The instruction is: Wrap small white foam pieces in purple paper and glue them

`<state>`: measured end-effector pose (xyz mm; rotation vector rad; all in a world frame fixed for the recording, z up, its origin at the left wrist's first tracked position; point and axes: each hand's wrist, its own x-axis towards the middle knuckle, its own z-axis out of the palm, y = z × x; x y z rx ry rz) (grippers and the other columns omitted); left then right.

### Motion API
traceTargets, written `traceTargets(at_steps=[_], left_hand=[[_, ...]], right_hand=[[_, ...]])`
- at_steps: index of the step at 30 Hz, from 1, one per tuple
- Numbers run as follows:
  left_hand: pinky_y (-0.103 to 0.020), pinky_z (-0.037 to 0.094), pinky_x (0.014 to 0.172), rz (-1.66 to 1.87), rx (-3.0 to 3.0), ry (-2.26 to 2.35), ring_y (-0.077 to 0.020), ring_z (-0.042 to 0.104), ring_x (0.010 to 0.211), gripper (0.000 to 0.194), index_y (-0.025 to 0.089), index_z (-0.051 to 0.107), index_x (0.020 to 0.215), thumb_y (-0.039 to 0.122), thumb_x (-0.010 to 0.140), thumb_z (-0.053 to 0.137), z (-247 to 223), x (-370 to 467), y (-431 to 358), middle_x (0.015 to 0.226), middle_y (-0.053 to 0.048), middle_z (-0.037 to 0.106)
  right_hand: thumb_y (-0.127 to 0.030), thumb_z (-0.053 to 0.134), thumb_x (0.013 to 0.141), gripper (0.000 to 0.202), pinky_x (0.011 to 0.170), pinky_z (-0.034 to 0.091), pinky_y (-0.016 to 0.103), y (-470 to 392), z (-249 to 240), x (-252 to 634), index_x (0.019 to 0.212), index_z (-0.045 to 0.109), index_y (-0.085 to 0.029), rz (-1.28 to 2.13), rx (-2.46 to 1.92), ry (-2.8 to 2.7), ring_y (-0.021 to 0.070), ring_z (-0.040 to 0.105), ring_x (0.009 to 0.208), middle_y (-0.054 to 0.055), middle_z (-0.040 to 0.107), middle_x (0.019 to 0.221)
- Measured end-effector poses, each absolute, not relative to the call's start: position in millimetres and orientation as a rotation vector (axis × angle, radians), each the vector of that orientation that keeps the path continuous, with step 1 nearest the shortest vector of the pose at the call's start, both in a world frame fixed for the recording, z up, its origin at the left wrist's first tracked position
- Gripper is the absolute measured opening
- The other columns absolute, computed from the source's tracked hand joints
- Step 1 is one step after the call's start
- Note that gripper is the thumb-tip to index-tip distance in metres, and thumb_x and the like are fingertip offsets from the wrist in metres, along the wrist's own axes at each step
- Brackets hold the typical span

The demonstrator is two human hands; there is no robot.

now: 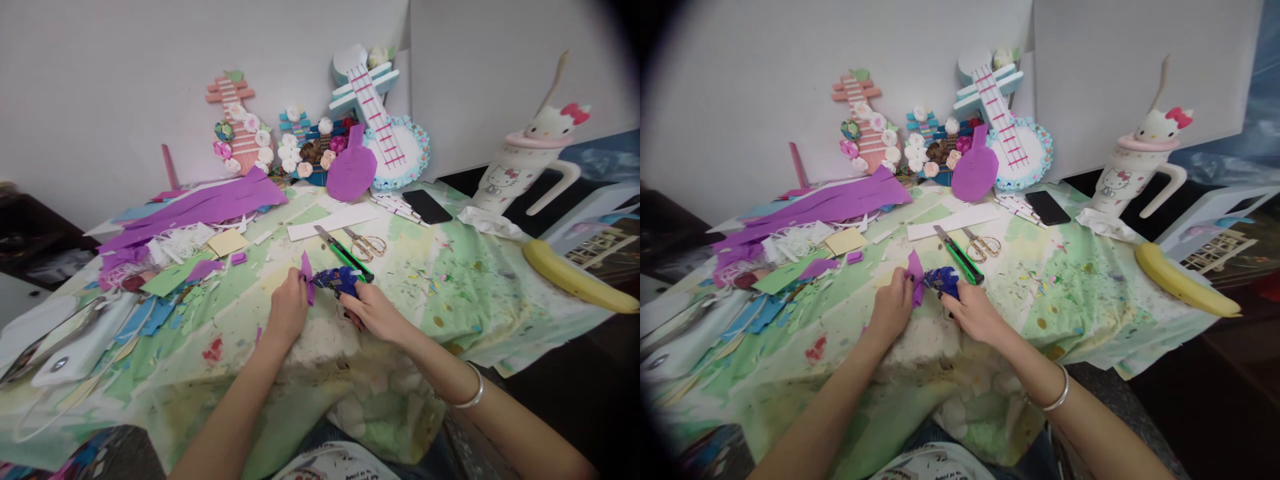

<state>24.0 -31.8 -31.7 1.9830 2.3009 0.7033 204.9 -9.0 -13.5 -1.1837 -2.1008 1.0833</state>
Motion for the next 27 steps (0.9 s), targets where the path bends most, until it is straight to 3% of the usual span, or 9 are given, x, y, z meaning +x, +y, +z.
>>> traceTargets(at_steps=[17,27], left_hand=[[-0.028,0.034,0.059,0.659,2.008,2.307,-0.0232,0.064,0.068,0.016,0.018,0.047,0.094,0.022,0.095,0.032,-33.9,24.4,-31.1,0.072,-0.007,0.064],[-0.028,0.035,0.058,0.602,2.032,2.31,-0.0238,0.065,0.066,0.019,0.017,0.047,0.096,0.023,0.095,0.029,-31.1,25.8,-32.4,0.071,-0.007,0.065]], right_hand=[[-0.032,0.043,0.089,0.037,0.051,0.032,0.024,-18.4,-12.1,213.9,0.054,0.042,-0.021,1.124,-1.177,-2.17,0.0126,0.048,0.051,-0.002,0.048,0.046],[-0.032,0.042,0.088,0.028,0.05,0.036,0.022,-10.4,-16.0,209.3,0.062,0.041,-0.021,1.208,-1.208,-2.066,0.0112,0.05,0.046,-0.003,0.052,0.047]])
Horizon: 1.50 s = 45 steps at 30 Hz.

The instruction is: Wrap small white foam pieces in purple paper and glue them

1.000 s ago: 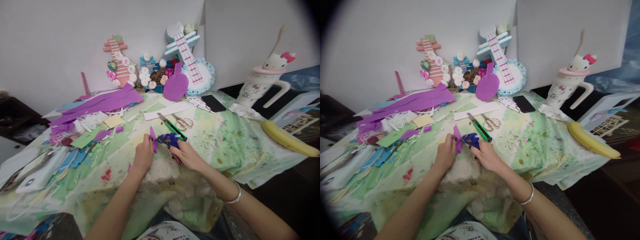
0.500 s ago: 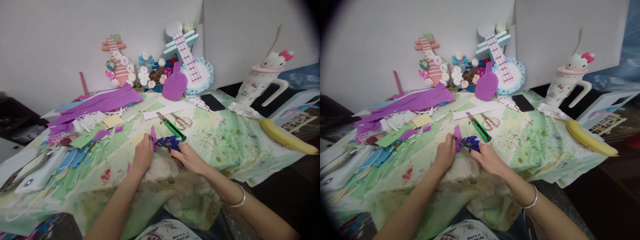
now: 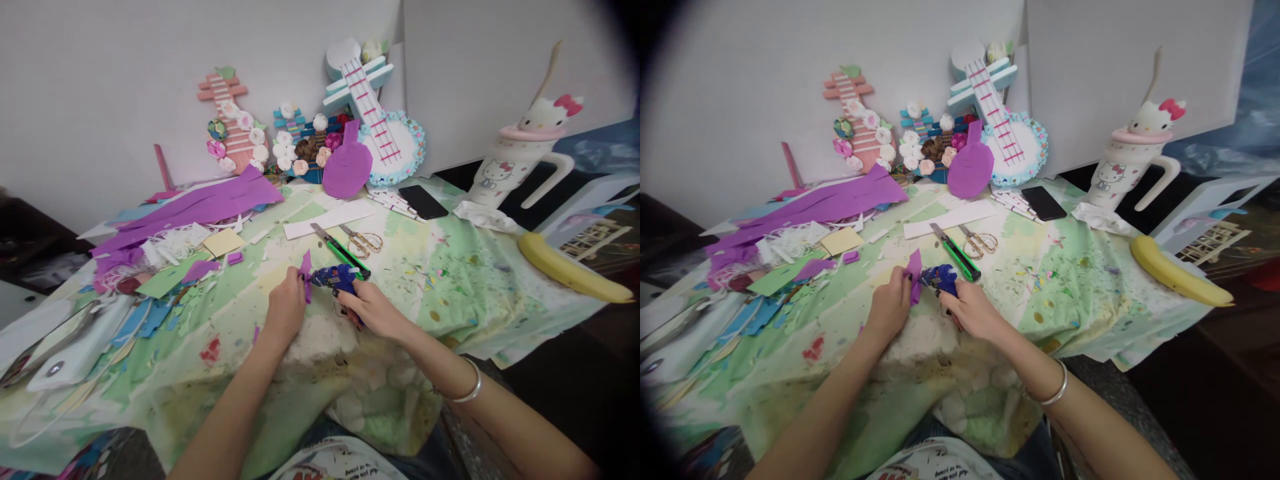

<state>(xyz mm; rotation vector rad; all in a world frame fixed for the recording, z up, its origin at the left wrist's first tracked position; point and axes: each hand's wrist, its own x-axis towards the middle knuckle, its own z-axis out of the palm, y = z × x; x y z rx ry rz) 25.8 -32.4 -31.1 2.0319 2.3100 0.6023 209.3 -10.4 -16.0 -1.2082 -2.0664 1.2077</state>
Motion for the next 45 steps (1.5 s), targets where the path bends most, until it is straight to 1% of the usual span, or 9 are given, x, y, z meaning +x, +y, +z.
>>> traceTargets(at_steps=[12,18,25,30,33,36,40,43,45], left_hand=[[-0.028,0.035,0.058,0.623,2.031,2.281,-0.0233,0.064,0.065,0.019,0.017,0.047,0.096,0.021,0.095,0.029,-31.4,26.2,-33.0,0.068,-0.006,0.063],[-0.028,0.037,0.059,0.57,2.039,2.31,-0.0234,0.065,0.067,0.02,0.016,0.048,0.098,0.023,0.095,0.029,-29.8,27.6,-32.9,0.07,-0.007,0.064],[-0.028,0.038,0.059,0.563,2.081,2.298,-0.0224,0.065,0.066,0.019,0.016,0.048,0.098,0.02,0.094,0.03,-33.8,25.4,-32.0,0.07,-0.006,0.064],[-0.029,0.04,0.062,0.583,2.095,2.263,-0.0238,0.066,0.071,0.02,0.016,0.048,0.098,0.022,0.095,0.029,-35.0,25.1,-32.0,0.073,-0.008,0.065],[-0.03,0.04,0.063,0.587,2.085,2.251,-0.0243,0.066,0.074,0.02,0.016,0.048,0.097,0.022,0.095,0.029,-31.9,27.7,-32.5,0.076,-0.009,0.066],[-0.03,0.041,0.065,0.591,2.081,2.247,-0.024,0.067,0.077,0.02,0.016,0.049,0.097,0.022,0.095,0.03,-28.8,30.4,-33.2,0.078,-0.009,0.067],[-0.031,0.043,0.069,0.615,2.112,2.194,-0.0237,0.067,0.082,0.016,0.018,0.049,0.098,0.024,0.093,0.035,-28.3,31.3,-35.1,0.088,-0.01,0.069],[-0.033,0.045,0.074,0.686,2.153,2.116,-0.0244,0.066,0.085,0.017,0.019,0.049,0.098,0.032,0.091,0.042,-29.2,30.9,-37.2,0.092,-0.009,0.069],[-0.035,0.046,0.076,0.733,2.16,2.092,-0.0258,0.066,0.087,0.023,0.019,0.049,0.101,0.038,0.088,0.046,-29.4,31.1,-38.3,0.095,-0.01,0.068]], right_hand=[[-0.032,0.041,0.088,0.03,0.044,0.035,0.021,-10.2,-15.9,209.7,0.06,0.037,-0.022,1.288,-1.182,-2.0,0.0095,0.047,0.038,-0.005,0.048,0.041],[-0.03,0.045,0.086,0.027,0.049,0.035,0.023,-21.6,-10.2,222.1,0.061,0.04,-0.021,1.207,-1.173,-2.08,0.0114,0.049,0.045,-0.004,0.049,0.045],[-0.031,0.043,0.089,0.014,0.066,0.041,0.029,-36.7,-4.0,259.5,0.092,0.049,-0.019,0.545,-1.273,-2.158,0.0188,0.057,0.072,0.004,0.06,0.081],[-0.036,0.041,0.089,0.032,0.053,0.037,0.031,-22.4,-6.2,312.7,0.112,0.046,-0.015,-0.198,-1.892,-1.994,0.0258,0.059,0.074,0.016,0.056,0.106],[-0.041,0.043,0.089,0.042,0.054,0.04,0.035,-0.5,-18.2,344.6,0.115,0.046,-0.009,-0.366,-2.004,-1.968,0.0313,0.059,0.08,0.021,0.055,0.107],[-0.032,0.05,0.085,0.04,0.068,0.045,0.04,13.6,-28.5,359.4,0.115,0.048,-0.005,-0.371,-1.986,-1.99,0.0345,0.058,0.09,0.023,0.056,0.105],[-0.027,0.047,0.085,0.036,0.081,0.042,0.052,3.9,-11.9,336.0,0.116,0.052,-0.007,-0.366,-1.913,-1.927,0.0402,0.053,0.102,0.025,0.057,0.113],[-0.029,0.043,0.089,0.031,0.089,0.042,0.041,-5.1,18.0,291.7,0.114,0.053,-0.012,0.002,-1.503,-1.975,0.0289,0.056,0.104,0.017,0.061,0.112],[-0.036,0.043,0.091,0.03,0.083,0.044,0.032,0.1,33.9,255.8,0.109,0.055,-0.015,0.346,-1.353,-1.994,0.0223,0.06,0.097,0.012,0.064,0.108]])
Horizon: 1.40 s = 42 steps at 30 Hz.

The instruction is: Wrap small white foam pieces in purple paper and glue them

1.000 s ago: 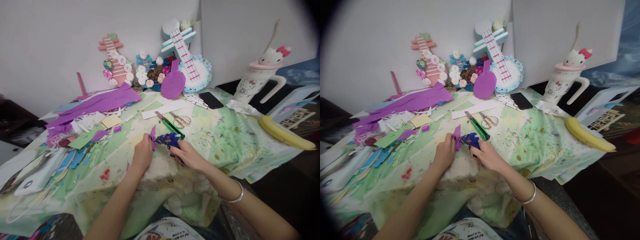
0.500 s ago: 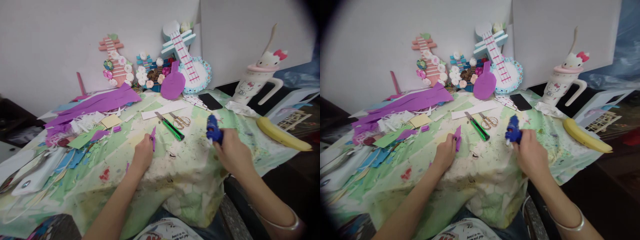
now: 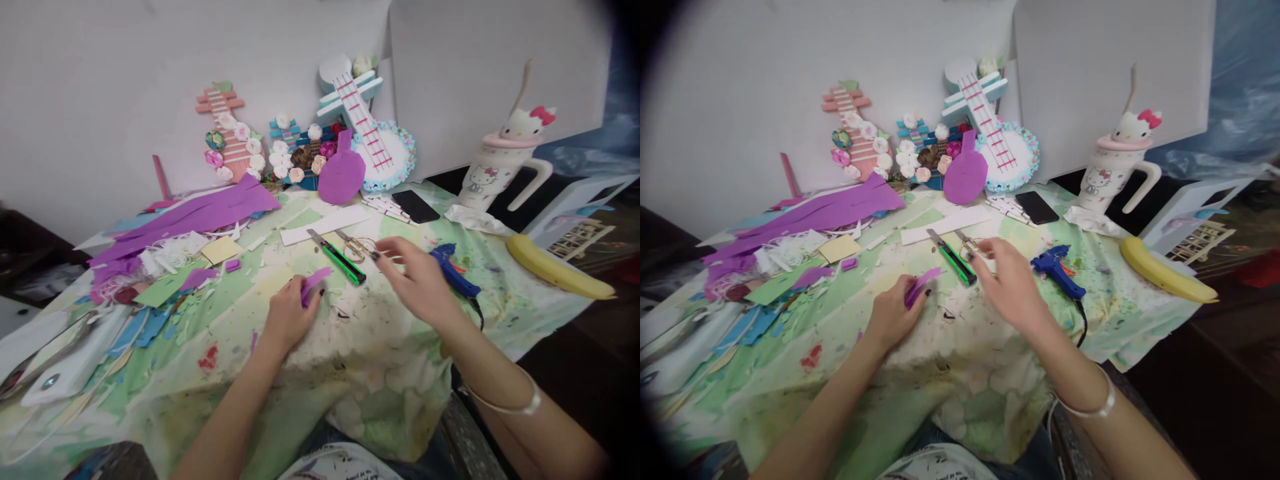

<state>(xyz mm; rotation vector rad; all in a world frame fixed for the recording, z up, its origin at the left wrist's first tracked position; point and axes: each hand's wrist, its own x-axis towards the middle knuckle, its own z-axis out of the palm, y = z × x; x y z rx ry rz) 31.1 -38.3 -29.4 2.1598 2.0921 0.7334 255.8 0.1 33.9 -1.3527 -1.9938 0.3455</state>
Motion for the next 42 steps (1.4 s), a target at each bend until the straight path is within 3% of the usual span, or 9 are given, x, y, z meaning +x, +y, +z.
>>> traceTargets(at_steps=[5,10,18,24,30,35,42], left_hand=[[-0.039,0.048,0.08,0.804,2.152,2.052,-0.0291,0.065,0.098,0.04,0.017,0.042,0.116,0.039,0.084,0.051,-28.5,32.1,-39.4,0.108,-0.014,0.066],[-0.044,0.047,0.089,0.881,2.097,2.023,-0.031,0.06,0.11,0.048,0.013,0.038,0.123,0.037,0.083,0.051,-30.2,29.5,-38.4,0.117,-0.019,0.062],[-0.044,0.046,0.09,0.897,1.988,1.973,-0.0281,0.06,0.111,0.035,0.014,0.039,0.123,0.022,0.088,0.034,-32.1,25.1,-36.9,0.119,-0.019,0.061],[-0.04,0.046,0.085,0.947,1.951,1.932,-0.0268,0.063,0.103,0.034,0.015,0.04,0.122,0.024,0.091,0.031,-26.2,25.7,-39.5,0.113,-0.016,0.064],[-0.037,0.046,0.081,0.975,1.922,1.948,-0.0255,0.064,0.096,0.032,0.016,0.039,0.122,0.021,0.091,0.03,-27.6,23.4,-39.3,0.109,-0.014,0.065],[-0.037,0.046,0.087,1.074,1.838,1.921,-0.0247,0.063,0.104,0.03,0.017,0.041,0.121,0.022,0.092,0.032,-31.4,21.2,-37.1,0.104,-0.013,0.067],[-0.034,0.05,0.086,1.188,1.633,1.869,-0.0209,0.065,0.102,0.028,0.017,0.047,0.109,0.01,0.083,0.038,-32.7,16.0,-29.6,0.115,-0.014,0.063]], right_hand=[[-0.043,0.045,0.09,0.04,0.078,0.042,0.028,44.1,33.9,172.3,0.113,0.057,-0.012,0.68,-1.385,-2.371,0.023,0.06,0.1,0.015,0.066,0.111],[-0.031,0.056,0.082,0.029,0.073,0.044,0.03,69.7,16.2,136.0,0.1,0.065,-0.01,0.781,-1.426,-2.562,0.0277,0.063,0.097,0.019,0.068,0.106],[-0.033,0.061,0.078,0.025,0.063,0.044,0.027,69.7,17.9,140.0,0.089,0.069,-0.012,0.864,-1.419,-2.701,0.0266,0.066,0.084,0.015,0.071,0.079],[-0.033,0.053,0.084,0.029,0.064,0.043,0.027,78.0,19.8,131.3,0.086,0.069,-0.009,0.882,-1.395,-2.713,0.0263,0.065,0.087,0.017,0.07,0.08],[-0.023,0.062,0.073,0.016,0.054,0.039,0.023,77.1,21.7,131.6,0.084,0.066,-0.013,0.961,-1.419,-2.623,0.0211,0.064,0.079,0.012,0.071,0.087],[-0.015,0.065,0.067,0.035,0.054,0.038,0.021,78.4,11.0,133.3,0.101,0.061,-0.014,1.007,-1.434,-2.535,0.0167,0.062,0.076,0.007,0.07,0.089],[-0.009,0.061,0.065,0.033,0.059,0.038,0.021,81.2,-0.2,134.0,0.098,0.059,-0.015,1.04,-1.321,-2.504,0.0156,0.06,0.075,0.004,0.067,0.083]])
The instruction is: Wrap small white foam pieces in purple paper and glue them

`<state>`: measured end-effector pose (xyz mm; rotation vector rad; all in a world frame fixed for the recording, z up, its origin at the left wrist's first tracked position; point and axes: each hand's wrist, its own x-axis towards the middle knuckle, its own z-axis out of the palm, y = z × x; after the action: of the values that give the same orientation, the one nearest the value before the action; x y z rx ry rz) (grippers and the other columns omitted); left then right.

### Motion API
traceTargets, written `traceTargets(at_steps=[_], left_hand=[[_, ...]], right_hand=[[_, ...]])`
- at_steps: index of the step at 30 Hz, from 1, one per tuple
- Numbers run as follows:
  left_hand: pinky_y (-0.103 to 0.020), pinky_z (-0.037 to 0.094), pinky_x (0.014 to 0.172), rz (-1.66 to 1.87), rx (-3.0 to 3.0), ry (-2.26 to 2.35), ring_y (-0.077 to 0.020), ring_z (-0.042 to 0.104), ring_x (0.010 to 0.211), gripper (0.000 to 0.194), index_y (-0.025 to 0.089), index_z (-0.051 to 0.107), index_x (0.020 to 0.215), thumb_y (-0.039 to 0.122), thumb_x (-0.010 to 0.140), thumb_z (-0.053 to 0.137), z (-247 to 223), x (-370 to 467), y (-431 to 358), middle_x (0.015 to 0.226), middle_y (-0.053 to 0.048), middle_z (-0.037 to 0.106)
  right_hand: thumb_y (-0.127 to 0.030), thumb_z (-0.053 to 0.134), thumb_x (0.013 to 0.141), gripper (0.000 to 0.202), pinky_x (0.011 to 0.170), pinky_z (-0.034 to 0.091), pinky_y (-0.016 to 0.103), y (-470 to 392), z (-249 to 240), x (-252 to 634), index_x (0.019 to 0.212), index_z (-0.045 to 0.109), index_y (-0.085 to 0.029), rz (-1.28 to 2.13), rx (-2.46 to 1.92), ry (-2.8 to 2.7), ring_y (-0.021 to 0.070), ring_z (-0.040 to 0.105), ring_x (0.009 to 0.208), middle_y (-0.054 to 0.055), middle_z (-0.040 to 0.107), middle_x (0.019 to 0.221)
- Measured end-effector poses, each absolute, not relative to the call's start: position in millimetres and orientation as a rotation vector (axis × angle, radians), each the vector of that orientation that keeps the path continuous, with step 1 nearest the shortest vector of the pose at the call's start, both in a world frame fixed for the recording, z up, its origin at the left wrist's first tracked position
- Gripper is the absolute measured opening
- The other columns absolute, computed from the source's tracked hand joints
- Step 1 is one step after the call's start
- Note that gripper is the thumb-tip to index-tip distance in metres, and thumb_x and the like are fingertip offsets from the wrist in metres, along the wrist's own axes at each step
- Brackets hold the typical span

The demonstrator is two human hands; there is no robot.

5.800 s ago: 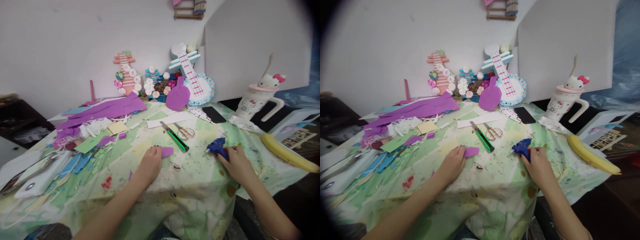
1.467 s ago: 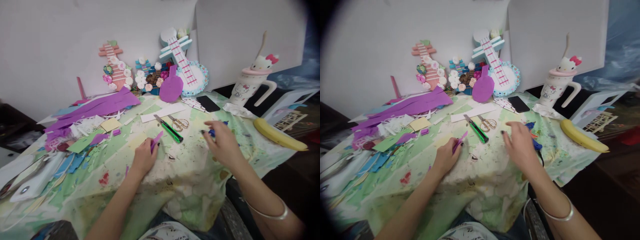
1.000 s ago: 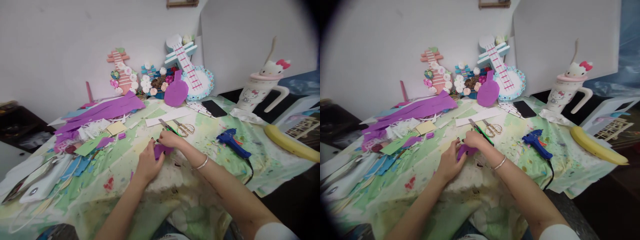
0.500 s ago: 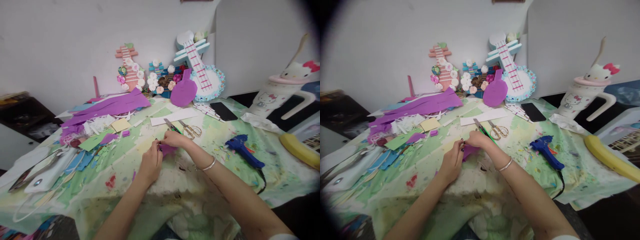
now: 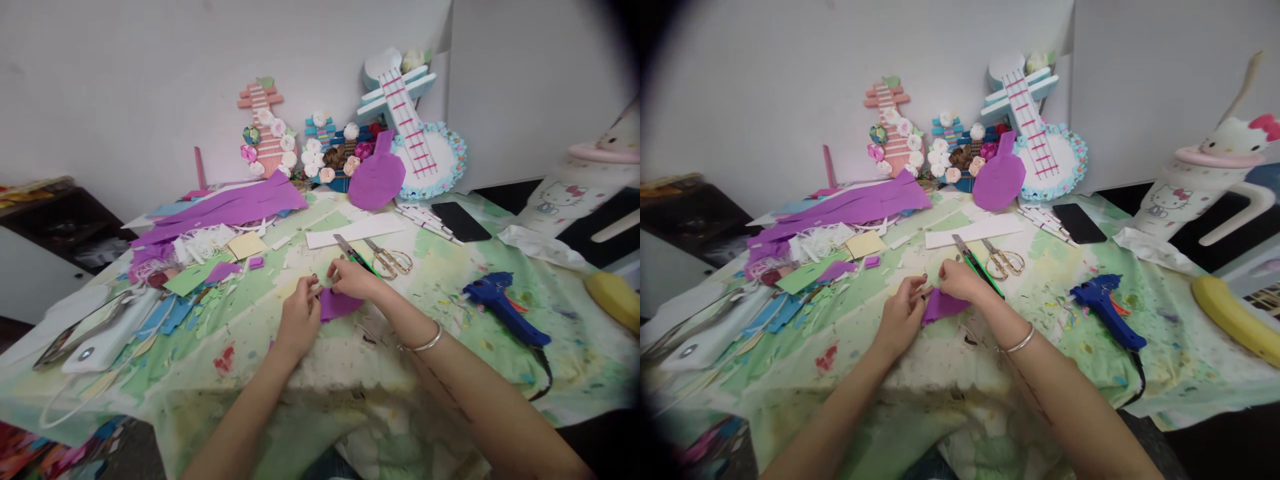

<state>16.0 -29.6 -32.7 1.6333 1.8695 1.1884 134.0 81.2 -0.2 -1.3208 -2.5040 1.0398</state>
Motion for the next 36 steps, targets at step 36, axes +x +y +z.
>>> traceTargets(at_steps=[36], left_hand=[[-0.028,0.05,0.075,1.187,1.062,1.026,-0.0136,0.063,0.075,0.023,0.013,0.073,0.087,0.025,0.068,0.078,14.7,-29.3,18.4,0.086,-0.007,0.071]], right_hand=[[-0.021,0.062,0.073,0.02,0.058,0.039,0.023,82.7,7.3,145.9,0.091,0.054,-0.017,1.432,-0.634,-1.744,0.0099,0.051,0.064,-0.001,0.055,0.077]])
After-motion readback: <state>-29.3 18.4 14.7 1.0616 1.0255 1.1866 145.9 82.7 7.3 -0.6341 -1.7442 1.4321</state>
